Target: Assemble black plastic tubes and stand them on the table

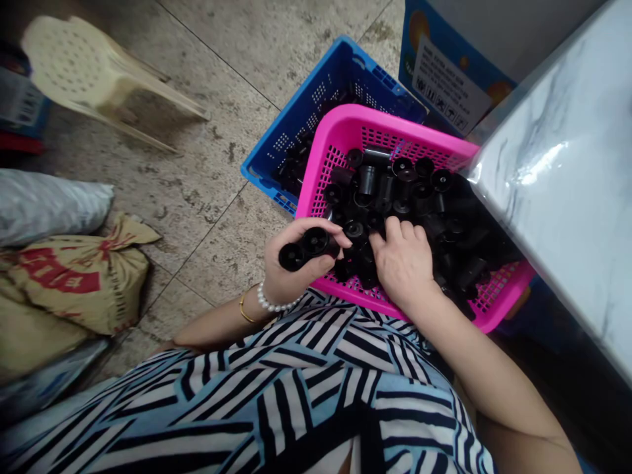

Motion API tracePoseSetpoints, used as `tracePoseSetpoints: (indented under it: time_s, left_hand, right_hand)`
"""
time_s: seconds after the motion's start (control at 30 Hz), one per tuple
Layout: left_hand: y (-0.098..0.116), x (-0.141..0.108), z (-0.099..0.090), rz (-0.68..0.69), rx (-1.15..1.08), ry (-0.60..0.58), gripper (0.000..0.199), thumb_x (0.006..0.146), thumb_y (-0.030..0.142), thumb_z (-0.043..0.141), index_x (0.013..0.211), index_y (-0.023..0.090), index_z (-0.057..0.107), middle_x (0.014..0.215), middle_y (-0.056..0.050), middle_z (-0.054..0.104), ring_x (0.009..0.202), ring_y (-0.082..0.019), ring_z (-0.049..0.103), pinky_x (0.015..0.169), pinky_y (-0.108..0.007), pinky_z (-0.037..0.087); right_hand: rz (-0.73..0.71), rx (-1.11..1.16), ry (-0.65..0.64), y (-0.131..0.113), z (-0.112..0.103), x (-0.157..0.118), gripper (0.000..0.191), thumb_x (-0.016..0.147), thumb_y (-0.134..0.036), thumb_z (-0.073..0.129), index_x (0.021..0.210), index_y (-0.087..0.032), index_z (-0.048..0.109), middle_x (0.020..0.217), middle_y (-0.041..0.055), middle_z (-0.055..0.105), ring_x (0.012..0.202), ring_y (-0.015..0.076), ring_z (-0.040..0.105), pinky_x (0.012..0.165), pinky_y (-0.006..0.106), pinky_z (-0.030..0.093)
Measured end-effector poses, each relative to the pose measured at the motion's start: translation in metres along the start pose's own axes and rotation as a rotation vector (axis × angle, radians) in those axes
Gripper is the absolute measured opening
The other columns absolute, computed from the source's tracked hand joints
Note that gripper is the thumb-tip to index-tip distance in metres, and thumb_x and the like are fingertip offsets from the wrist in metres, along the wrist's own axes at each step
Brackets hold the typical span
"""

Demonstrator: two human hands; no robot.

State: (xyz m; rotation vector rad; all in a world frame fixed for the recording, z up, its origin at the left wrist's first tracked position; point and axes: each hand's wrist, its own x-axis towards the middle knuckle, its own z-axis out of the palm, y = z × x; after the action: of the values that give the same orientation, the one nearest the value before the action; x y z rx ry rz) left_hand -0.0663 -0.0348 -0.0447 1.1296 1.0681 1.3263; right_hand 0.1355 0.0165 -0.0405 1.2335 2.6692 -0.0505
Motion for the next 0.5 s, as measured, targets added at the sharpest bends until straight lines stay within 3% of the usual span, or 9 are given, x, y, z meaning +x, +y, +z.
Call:
tracePoseSetpoints:
  time_s: [0.17, 0.23, 0.33, 0.5]
  left_hand:
    - [-0.0024, -0.0004, -0.0004, -0.015, 0.016, 0.013, 0.035, 0.087, 0.023, 0.079, 0.120, 0.018, 0.069, 0.102, -0.007, 0.079, 0.094, -0.017, 0.075, 0.086, -0.028, 0.061]
    - [-0.0021, -0.0001, -0.0001, -0.013, 0.019, 0.006, 0.035, 0.087, 0.024, 0.079, 0.121, 0.018, 0.069, 0.103, -0.007, 0.078, 0.094, -0.017, 0.075, 0.087, -0.028, 0.061]
    - [-0.0026, 0.0012, 0.0009, -0.010, 0.003, 0.017, 0.035, 0.088, 0.025, 0.079, 0.121, 0.019, 0.069, 0.103, -0.007, 0.078, 0.094, -0.017, 0.074, 0.088, -0.028, 0.061]
    - [-0.0070, 0.0020, 0.0022, -0.027, -0.038, 0.046, 0.035, 0.088, 0.030, 0.079, 0.121, 0.020, 0.070, 0.103, -0.007, 0.078, 0.089, -0.017, 0.074, 0.086, -0.030, 0.061]
  right_hand:
    - [-0.027, 0.077, 0.000, 0.0027, 0.0043, 0.0014, 0.022, 0.098, -0.024, 0.055, 0.100, -0.022, 0.076, 0.100, 0.0139, 0.057, 0.095, 0.0301, 0.043, 0.077, 0.042, 0.030]
    - [-0.019, 0.110, 0.014, 0.0042, 0.0033, -0.0018, 0.022, 0.095, -0.029, 0.062, 0.111, -0.023, 0.074, 0.106, 0.0137, 0.058, 0.097, 0.0305, 0.043, 0.078, 0.042, 0.031]
    - [-0.033, 0.176, 0.023, 0.0055, 0.0008, -0.0054, 0.040, 0.093, -0.039, 0.068, 0.131, -0.025, 0.067, 0.112, 0.0124, 0.060, 0.100, 0.0300, 0.044, 0.079, 0.041, 0.032]
    - [-0.208, 0.284, 0.013, 0.0032, 0.0033, -0.0027, 0.022, 0.099, -0.033, 0.063, 0.117, -0.024, 0.072, 0.126, 0.0102, 0.062, 0.114, 0.0288, 0.046, 0.086, 0.040, 0.033]
